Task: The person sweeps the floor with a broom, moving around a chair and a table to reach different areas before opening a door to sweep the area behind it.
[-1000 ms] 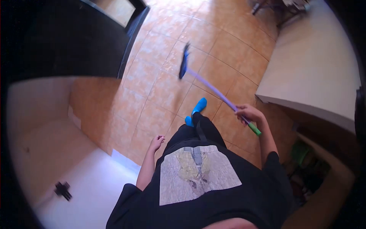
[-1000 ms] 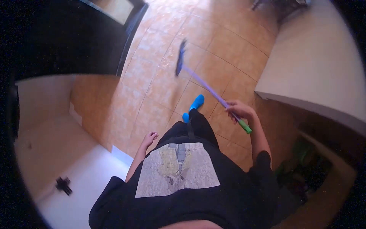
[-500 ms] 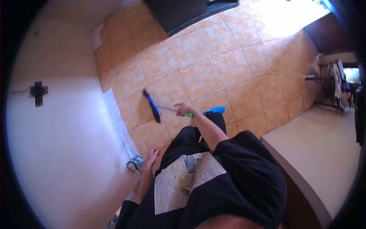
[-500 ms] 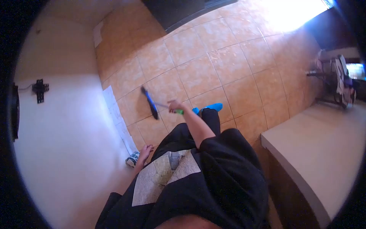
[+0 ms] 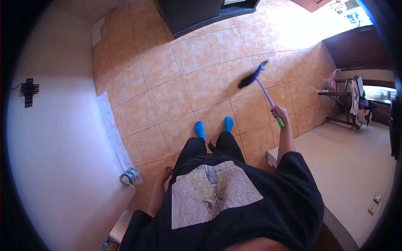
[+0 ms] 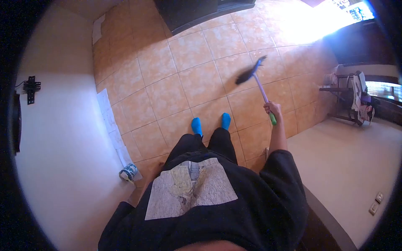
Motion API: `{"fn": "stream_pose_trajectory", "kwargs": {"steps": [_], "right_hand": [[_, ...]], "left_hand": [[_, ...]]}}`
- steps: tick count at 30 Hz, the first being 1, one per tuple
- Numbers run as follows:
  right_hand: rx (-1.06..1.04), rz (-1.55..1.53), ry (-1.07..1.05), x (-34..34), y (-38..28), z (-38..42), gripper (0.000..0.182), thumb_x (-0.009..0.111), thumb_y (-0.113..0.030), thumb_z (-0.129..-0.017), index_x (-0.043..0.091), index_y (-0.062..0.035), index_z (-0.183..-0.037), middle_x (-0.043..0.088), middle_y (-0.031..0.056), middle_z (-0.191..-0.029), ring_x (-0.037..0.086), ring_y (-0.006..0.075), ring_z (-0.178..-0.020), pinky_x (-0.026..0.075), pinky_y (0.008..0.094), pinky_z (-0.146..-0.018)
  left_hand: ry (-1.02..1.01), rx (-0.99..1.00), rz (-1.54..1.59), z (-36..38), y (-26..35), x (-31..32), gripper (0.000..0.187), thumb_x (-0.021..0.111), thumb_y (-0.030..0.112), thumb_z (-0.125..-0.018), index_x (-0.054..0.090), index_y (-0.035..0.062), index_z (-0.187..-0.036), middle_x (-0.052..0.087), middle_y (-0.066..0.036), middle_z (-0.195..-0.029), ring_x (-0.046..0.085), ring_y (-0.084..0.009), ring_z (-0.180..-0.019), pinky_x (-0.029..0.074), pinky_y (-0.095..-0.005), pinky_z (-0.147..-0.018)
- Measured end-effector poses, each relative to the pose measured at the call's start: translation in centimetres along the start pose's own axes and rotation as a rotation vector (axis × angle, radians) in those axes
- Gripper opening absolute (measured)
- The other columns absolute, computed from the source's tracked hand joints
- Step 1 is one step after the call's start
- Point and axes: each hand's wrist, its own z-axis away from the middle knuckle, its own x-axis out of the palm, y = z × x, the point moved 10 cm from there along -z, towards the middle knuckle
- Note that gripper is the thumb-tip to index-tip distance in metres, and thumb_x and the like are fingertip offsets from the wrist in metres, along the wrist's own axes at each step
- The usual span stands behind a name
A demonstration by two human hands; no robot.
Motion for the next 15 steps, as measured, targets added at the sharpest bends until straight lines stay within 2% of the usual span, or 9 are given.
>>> {"fn": "stream_pose_trajectory", "kwargs": {"steps": [2, 4, 6, 7, 9, 10, 12, 14, 15], "right_hand": [[-0.081, 0.12, 0.084, -2.0, -1.1, 3.3, 0.015, 0.049, -0.004, -0.07, 0.048, -0.0001, -0.085, 0.044, 0.0014, -0.057, 0.037, 0.0047, -0.039, 0.03, 0.0165, -0.031], [-0.251, 0.146, 0.201, -1.3, -2.7, 9.9, 0.034, 0.051, -0.002, -0.067, 0.046, 0.0034, -0.101, 0.045, 0.0032, -0.053, 0.042, 0.0085, -0.041, 0.033, 0.0209, -0.032], [-0.142, 0.206, 0.179, -0.9, -3.0, 15.9, 0.044, 0.052, -0.001, -0.068, 0.043, 0.0002, -0.11, 0.046, 0.0026, -0.055, 0.042, 0.0075, -0.041, 0.033, 0.0205, -0.032], [-0.129, 0.195, 0.19, -1.6, -3.7, 18.3, 0.044, 0.052, -0.001, -0.068, 0.043, 0.0002, -0.11, 0.046, 0.0026, -0.055, 0.042, 0.0075, -0.041, 0.033, 0.0205, -0.032], [0.031, 0.178, -0.081, -0.5, -3.0, 21.4, 0.045, 0.053, -0.003, -0.067, 0.042, -0.0002, -0.111, 0.047, 0.0016, -0.06, 0.041, 0.0058, -0.041, 0.031, 0.0178, -0.033], [0.037, 0.17, -0.071, -0.9, -2.6, 21.5, 0.045, 0.053, -0.003, -0.067, 0.042, -0.0002, -0.111, 0.047, 0.0016, -0.06, 0.041, 0.0058, -0.041, 0.031, 0.0178, -0.033], [0.212, 0.202, -0.41, 3.1, 0.1, 21.4, 0.043, 0.054, -0.006, -0.07, 0.043, -0.0029, -0.112, 0.047, 0.0003, -0.059, 0.041, 0.0057, -0.041, 0.032, 0.0183, -0.035], [0.188, 0.258, -0.625, 7.8, 3.7, 17.6, 0.035, 0.055, -0.012, -0.071, 0.05, -0.0031, -0.104, 0.051, 0.0015, -0.06, 0.042, 0.0055, -0.042, 0.032, 0.0186, -0.036], [0.161, 0.37, -0.634, 10.6, 4.7, 16.1, 0.029, 0.055, -0.012, -0.071, 0.054, -0.0027, -0.098, 0.052, 0.003, -0.058, 0.043, 0.0063, -0.042, 0.034, 0.0198, -0.037]], "left_hand": [[-0.019, 0.197, 0.137, -4.9, 3.8, 0.0, 0.03, 0.049, 0.027, -0.078, 0.05, 0.0003, -0.092, 0.056, -0.007, -0.075, 0.052, -0.0113, -0.069, 0.04, -0.0218, -0.063], [0.135, 0.21, 0.347, -1.8, 12.5, -0.9, 0.024, 0.047, 0.023, -0.08, 0.05, 0.0011, -0.09, 0.055, -0.006, -0.078, 0.053, -0.0122, -0.072, 0.041, -0.0217, -0.065], [0.072, 0.327, 0.495, -1.5, 18.5, 0.7, 0.021, 0.046, 0.019, -0.08, 0.05, 0.0011, -0.091, 0.055, -0.007, -0.082, 0.053, -0.0131, -0.073, 0.042, -0.0229, -0.068], [0.061, 0.32, 0.479, -1.5, 20.3, 1.7, 0.021, 0.046, 0.019, -0.08, 0.05, 0.0011, -0.091, 0.055, -0.007, -0.082, 0.053, -0.0131, -0.073, 0.042, -0.0229, -0.068], [-0.034, 0.371, 0.398, -1.1, 23.8, 5.1, 0.021, 0.045, 0.017, -0.08, 0.049, 0.0003, -0.092, 0.055, -0.007, -0.083, 0.052, -0.0135, -0.074, 0.042, -0.0244, -0.071], [-0.045, 0.367, 0.388, -1.0, 24.5, 6.8, 0.021, 0.045, 0.017, -0.08, 0.049, 0.0003, -0.092, 0.055, -0.007, -0.083, 0.052, -0.0135, -0.074, 0.042, -0.0244, -0.071], [-0.1, 0.363, 0.218, -0.6, 25.5, 10.3, 0.021, 0.045, 0.016, -0.08, 0.05, 0.001, -0.093, 0.055, -0.007, -0.084, 0.052, -0.0132, -0.077, 0.042, -0.0242, -0.071], [-0.109, 0.356, 0.135, -0.3, 24.2, 12.8, 0.02, 0.046, 0.016, -0.079, 0.051, 0.0017, -0.093, 0.055, -0.007, -0.085, 0.052, -0.013, -0.078, 0.041, -0.0241, -0.071], [-0.117, 0.358, 0.058, 0.0, 23.5, 14.1, 0.02, 0.046, 0.017, -0.079, 0.052, 0.0025, -0.092, 0.055, -0.006, -0.086, 0.052, -0.0128, -0.079, 0.041, -0.024, -0.071]]}}
